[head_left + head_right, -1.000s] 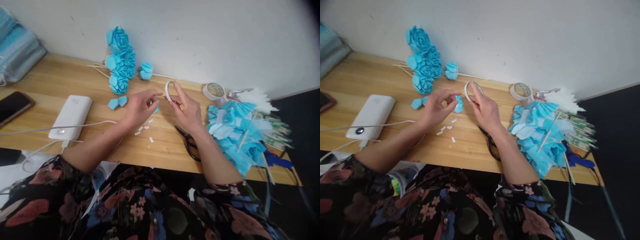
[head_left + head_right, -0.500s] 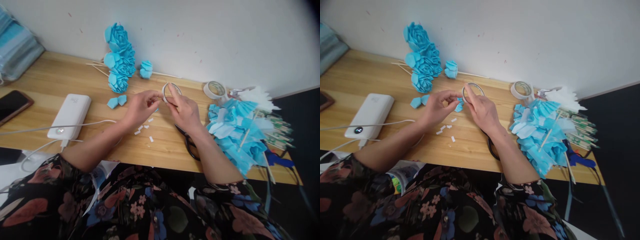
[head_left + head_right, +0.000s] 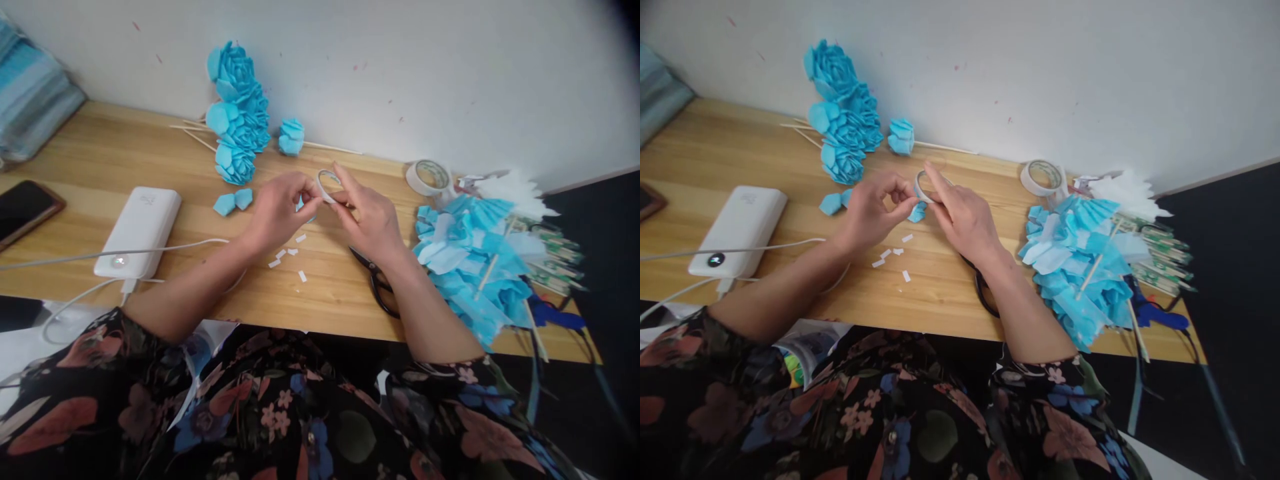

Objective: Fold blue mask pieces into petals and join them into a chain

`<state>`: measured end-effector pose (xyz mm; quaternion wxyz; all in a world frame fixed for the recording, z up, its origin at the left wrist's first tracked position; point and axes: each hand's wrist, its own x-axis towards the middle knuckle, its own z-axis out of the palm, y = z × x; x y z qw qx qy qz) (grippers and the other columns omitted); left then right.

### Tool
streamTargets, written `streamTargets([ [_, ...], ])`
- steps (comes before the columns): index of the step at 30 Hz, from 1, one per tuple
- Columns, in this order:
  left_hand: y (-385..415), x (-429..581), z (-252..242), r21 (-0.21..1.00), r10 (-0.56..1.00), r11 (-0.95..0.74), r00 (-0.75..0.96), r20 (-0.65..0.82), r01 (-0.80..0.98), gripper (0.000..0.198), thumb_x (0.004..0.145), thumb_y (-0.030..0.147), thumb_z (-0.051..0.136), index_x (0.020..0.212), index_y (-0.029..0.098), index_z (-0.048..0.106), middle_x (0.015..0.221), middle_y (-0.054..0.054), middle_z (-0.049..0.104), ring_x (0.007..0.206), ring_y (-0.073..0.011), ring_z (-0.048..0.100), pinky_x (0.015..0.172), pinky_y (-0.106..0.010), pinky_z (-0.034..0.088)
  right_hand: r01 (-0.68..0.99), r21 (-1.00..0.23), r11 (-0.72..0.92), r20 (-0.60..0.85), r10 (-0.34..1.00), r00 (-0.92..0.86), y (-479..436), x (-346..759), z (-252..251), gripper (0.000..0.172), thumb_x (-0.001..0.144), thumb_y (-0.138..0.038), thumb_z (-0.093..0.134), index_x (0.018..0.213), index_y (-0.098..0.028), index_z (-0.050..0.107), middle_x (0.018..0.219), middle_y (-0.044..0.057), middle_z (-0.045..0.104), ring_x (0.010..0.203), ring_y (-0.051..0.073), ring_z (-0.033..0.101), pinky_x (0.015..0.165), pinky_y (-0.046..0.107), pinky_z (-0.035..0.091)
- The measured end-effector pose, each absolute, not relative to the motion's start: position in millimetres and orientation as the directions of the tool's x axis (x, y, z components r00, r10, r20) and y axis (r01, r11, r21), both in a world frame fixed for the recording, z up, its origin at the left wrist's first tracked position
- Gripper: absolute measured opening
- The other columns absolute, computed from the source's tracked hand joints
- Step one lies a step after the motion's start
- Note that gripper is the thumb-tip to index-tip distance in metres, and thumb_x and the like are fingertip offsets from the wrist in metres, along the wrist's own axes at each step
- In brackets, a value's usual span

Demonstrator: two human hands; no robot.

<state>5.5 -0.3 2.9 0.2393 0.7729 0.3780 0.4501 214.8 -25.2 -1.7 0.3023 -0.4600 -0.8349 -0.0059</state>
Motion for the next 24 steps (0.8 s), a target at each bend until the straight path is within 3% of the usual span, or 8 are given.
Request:
streamTargets([
  [3,4,-1,6,0.649,0.735,-0.678,0.299,0.609,0.345,0.016,0.086,0.021,0.077,0.08,0.022,0.062,0.086,-0.003,0.068,0.093,-0.0218,0.067,0.094,-0.04,0.052,0.784,-0.264,0.561,0.501,0.775,-0.386,-24,220,2,0.058,0.108,-0.036,0.047,0.164,-0.03,0.036,0.118,0.005,0.081,0.107,0.023,0.075,0.098,0.042,0.06],
  [5,6,-6,8,0.642,0.719,-0.695,0.294,0.63,0.324,0.017,0.086,0.025,0.079,0.083,0.023,0.062,0.089,-0.004,0.068,0.096,-0.0231,0.067,0.097,-0.043,0.052,0.794,-0.25,0.554,0.504,0.775,-0.382,-24,222,6,0.056,0.108,-0.036,0.046,0.164,-0.03,0.037,0.116,0.004,0.081,0.107,0.022,0.075,0.099,0.042,0.06],
  [13,7,-15,18,0.767,0.802,-0.597,0.138,0.582,0.236,0.02,0.094,0.04,0.073,0.088,0.023,0.065,0.086,-0.002,0.07,0.086,-0.017,0.066,0.086,-0.034,0.055,0.801,-0.185,0.569,0.53,0.744,-0.407,-37,221,41,0.052,0.108,-0.039,0.048,0.159,-0.03,0.047,0.114,0.004,0.081,0.106,0.022,0.074,0.098,0.039,0.059],
  [19,-1,-12,24,0.756,0.801,-0.598,0.233,0.551,0.265,0.015,0.089,0.034,0.076,0.089,0.021,0.071,0.084,-0.003,0.072,0.08,-0.0168,0.065,0.078,-0.031,0.053,0.786,-0.114,0.607,0.512,0.714,-0.477,-41,216,43,0.05,0.108,-0.039,0.045,0.157,-0.028,0.05,0.106,0.005,0.08,0.099,0.024,0.073,0.094,0.043,0.059],
  [24,-2,-13,27,0.742,0.784,-0.615,0.301,0.542,0.267,0.013,0.089,0.026,0.071,0.078,0.021,0.069,0.079,-0.003,0.069,0.078,-0.0178,0.063,0.079,-0.033,0.053,0.801,-0.089,0.593,0.499,0.722,-0.479,-46,215,42,0.047,0.108,-0.036,0.046,0.154,-0.027,0.054,0.105,0.006,0.081,0.097,0.025,0.073,0.094,0.044,0.059],
])
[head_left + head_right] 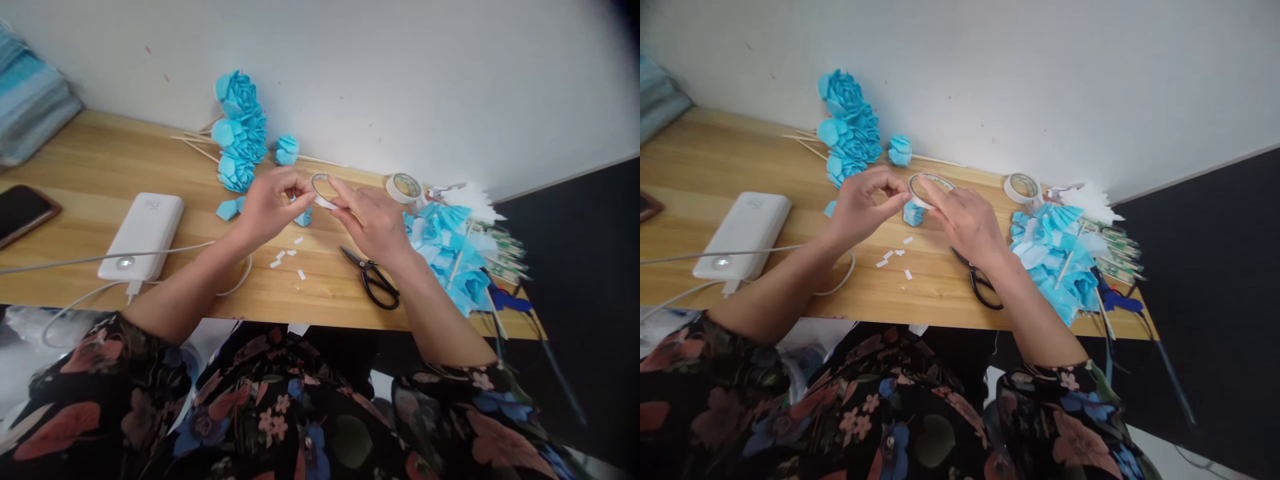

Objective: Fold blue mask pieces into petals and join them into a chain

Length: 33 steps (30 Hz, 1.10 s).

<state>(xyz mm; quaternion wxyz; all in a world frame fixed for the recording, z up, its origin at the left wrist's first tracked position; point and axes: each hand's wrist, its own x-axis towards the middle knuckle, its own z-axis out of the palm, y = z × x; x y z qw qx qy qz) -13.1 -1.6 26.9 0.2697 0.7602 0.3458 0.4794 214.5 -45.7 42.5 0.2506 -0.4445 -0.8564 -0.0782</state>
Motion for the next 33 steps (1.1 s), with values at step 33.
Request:
streamTargets([
  [33,2,-16,33,0.688,0.693,-0.688,0.487,0.531,0.23,0.03,0.085,0.043,0.08,0.072,0.023,0.062,0.088,-0.004,0.071,0.092,-0.0205,0.066,0.103,-0.043,0.049,0.785,-0.24,0.571,0.466,0.777,-0.423,-64,220,61,0.044,0.107,-0.046,0.05,0.145,-0.029,0.062,0.105,0.003,0.082,0.105,0.023,0.076,0.097,0.042,0.061],
])
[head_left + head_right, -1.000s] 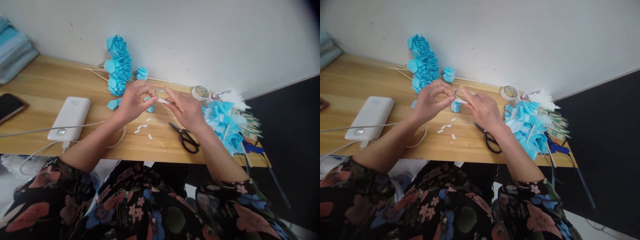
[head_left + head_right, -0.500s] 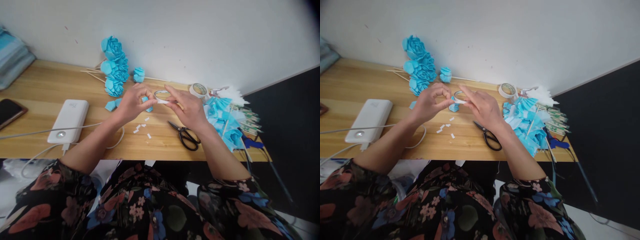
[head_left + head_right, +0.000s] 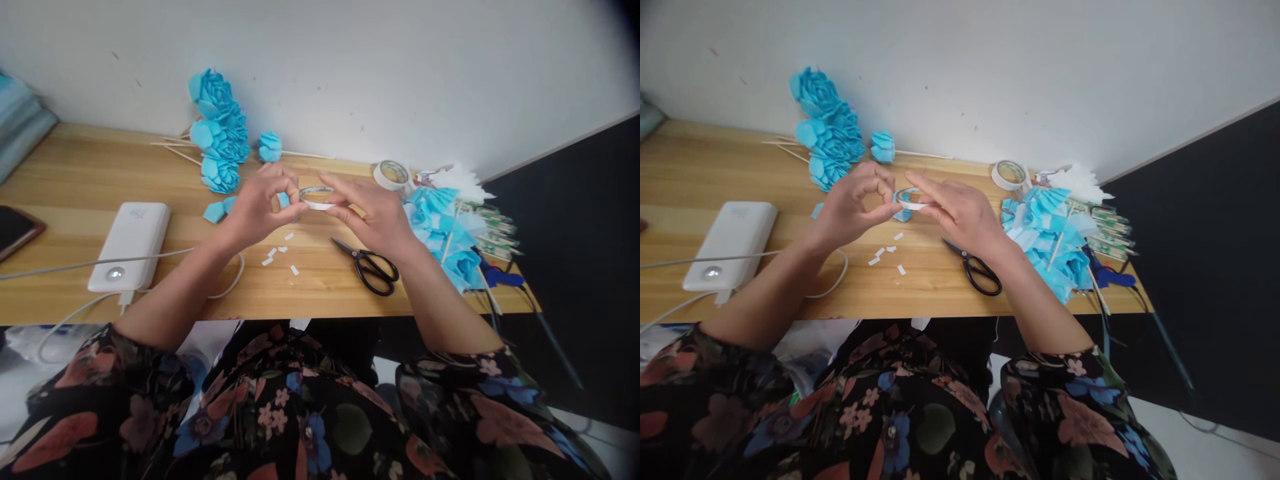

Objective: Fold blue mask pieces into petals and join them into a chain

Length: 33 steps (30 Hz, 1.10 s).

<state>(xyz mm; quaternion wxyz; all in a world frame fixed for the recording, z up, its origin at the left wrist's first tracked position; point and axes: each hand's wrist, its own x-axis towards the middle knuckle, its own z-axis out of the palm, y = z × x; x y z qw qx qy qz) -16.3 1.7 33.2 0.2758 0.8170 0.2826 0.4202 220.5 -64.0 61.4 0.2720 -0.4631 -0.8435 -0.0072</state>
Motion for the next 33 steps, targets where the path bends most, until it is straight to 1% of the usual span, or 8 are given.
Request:
streamTargets([
  [4,0,-15,30,0.782,0.706,-0.613,0.527,0.474,0.118,0.034,0.086,0.047,0.079,0.072,0.021,0.062,0.097,-0.006,0.073,0.092,-0.0188,0.068,0.089,-0.036,0.054,0.769,-0.258,0.584,0.484,0.767,-0.42,-65,222,60,0.044,0.107,-0.048,0.048,0.145,-0.029,0.062,0.106,0.003,0.082,0.102,0.022,0.077,0.095,0.041,0.062],
  [12,-10,-8,21,0.984,0.749,-0.045,0.646,0.146,-0.17,0.044,0.085,0.058,0.079,0.079,0.019,0.06,0.085,-0.007,0.076,0.076,-0.0175,0.074,0.067,-0.031,0.062,0.824,-0.265,0.501,0.56,0.775,-0.292,-81,237,55,0.039,0.107,-0.036,0.048,0.142,-0.026,0.063,0.124,0.007,0.079,0.114,0.025,0.074,0.1,0.043,0.059],
  [15,-8,-9,24,0.974,0.751,0.025,0.647,0.13,-0.224,0.049,0.082,0.061,0.081,0.077,0.019,0.058,0.087,-0.008,0.076,0.081,-0.0191,0.076,0.073,-0.034,0.065,0.907,-0.2,0.37,0.454,0.855,-0.249,-119,256,56,0.038,0.104,-0.031,0.052,0.14,-0.024,0.063,0.117,0.01,0.079,0.106,0.027,0.075,0.09,0.043,0.061],
  [19,-5,-11,26,0.975,0.777,-0.01,0.612,0.148,-0.224,0.051,0.085,0.065,0.076,0.079,0.019,0.056,0.09,-0.01,0.076,0.085,-0.0202,0.076,0.078,-0.038,0.065,0.936,0.001,0.352,0.091,0.932,-0.351,-167,279,40,0.031,0.098,-0.026,0.059,0.127,-0.02,0.069,0.103,0.011,0.079,0.087,0.028,0.075,0.07,0.036,0.059],
  [24,-4,-11,24,0.972,0.784,0.02,0.606,0.131,-0.236,0.05,0.085,0.063,0.078,0.079,0.018,0.056,0.092,-0.01,0.076,0.089,-0.0207,0.076,0.081,-0.037,0.063,0.953,0.129,0.273,0.058,0.958,-0.282,-179,279,9,0.042,0.093,-0.009,0.052,0.132,-0.013,0.067,0.108,0.017,0.076,0.09,0.029,0.074,0.072,0.037,0.058],
  [27,-2,-12,23,0.946,0.784,0.095,0.608,0.121,-0.311,0.049,0.08,0.058,0.085,0.077,0.017,0.058,0.09,-0.009,0.076,0.093,-0.0208,0.075,0.083,-0.035,0.062,0.979,-0.025,0.202,0.075,0.977,-0.2,-169,274,5,0.048,0.087,-0.009,0.056,0.133,-0.018,0.067,0.109,0.014,0.076,0.09,0.026,0.073,0.072,0.032,0.055],
  [30,-1,-14,22,0.922,0.779,0.138,0.614,0.124,-0.361,0.042,0.08,0.05,0.088,0.079,0.015,0.063,0.092,-0.009,0.078,0.093,-0.0205,0.075,0.084,-0.034,0.06,0.9,-0.423,0.109,0.026,0.994,-0.108,-161,271,15,0.047,0.084,-0.02,0.066,0.131,-0.02,0.066,0.091,0.005,0.074,0.075,0.019,0.069,0.066,0.028,0.053],
  [33,-1,-15,22,0.921,0.777,0.149,0.618,0.116,-0.36,0.036,0.077,0.044,0.092,0.082,0.015,0.07,0.095,-0.009,0.08,0.093,-0.0202,0.075,0.086,-0.035,0.059,0.585,-0.811,-0.024,-0.07,0.996,-0.056,-157,265,29,0.046,0.088,-0.04,0.07,0.128,-0.019,0.064,0.072,-0.003,0.063,0.057,0.014,0.06,0.056,0.026,0.049],
])
